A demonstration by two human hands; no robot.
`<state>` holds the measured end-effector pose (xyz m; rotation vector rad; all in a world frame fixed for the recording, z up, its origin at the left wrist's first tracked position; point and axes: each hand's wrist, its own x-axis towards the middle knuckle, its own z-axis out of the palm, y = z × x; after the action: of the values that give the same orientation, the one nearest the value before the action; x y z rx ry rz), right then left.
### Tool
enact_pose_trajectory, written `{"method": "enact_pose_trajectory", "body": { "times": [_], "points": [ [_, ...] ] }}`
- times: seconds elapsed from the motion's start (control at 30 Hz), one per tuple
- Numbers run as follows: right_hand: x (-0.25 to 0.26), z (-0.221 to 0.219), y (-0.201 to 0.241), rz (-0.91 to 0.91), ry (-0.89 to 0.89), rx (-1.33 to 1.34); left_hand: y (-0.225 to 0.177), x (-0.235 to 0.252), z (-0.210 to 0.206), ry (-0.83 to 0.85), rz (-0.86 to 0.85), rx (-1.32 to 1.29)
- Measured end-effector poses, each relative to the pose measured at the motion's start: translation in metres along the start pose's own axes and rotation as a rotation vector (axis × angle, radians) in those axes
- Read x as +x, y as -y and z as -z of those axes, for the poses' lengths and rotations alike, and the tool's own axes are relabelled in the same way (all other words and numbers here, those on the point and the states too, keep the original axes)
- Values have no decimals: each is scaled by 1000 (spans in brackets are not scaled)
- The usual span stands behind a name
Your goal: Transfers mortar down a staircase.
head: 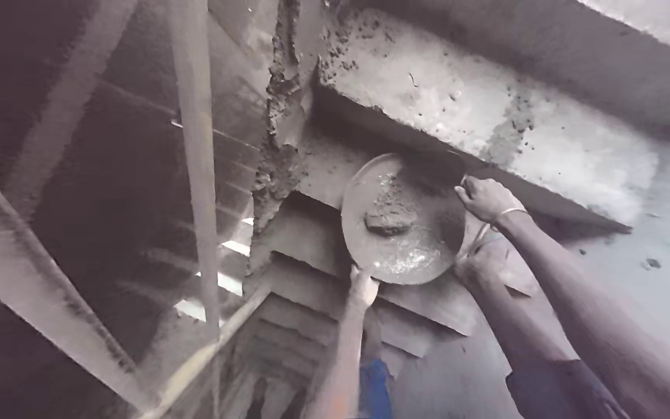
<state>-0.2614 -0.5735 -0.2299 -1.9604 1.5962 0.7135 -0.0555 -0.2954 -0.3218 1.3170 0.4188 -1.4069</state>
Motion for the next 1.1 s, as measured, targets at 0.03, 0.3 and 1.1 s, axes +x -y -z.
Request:
{"method": "enact_pose_trajectory", "body": {
  "times": [0.03, 0.3, 1.1],
  "points": [
    [15, -9, 0, -16, -27, 18, -8, 3, 3, 35, -15, 38],
    [-4, -27, 70, 520, 149, -130, -70, 1, 36, 164, -180, 271],
    [-250, -128, 88, 205, 89, 693, -33, -107, 58, 143, -42, 226]
  ]
}}
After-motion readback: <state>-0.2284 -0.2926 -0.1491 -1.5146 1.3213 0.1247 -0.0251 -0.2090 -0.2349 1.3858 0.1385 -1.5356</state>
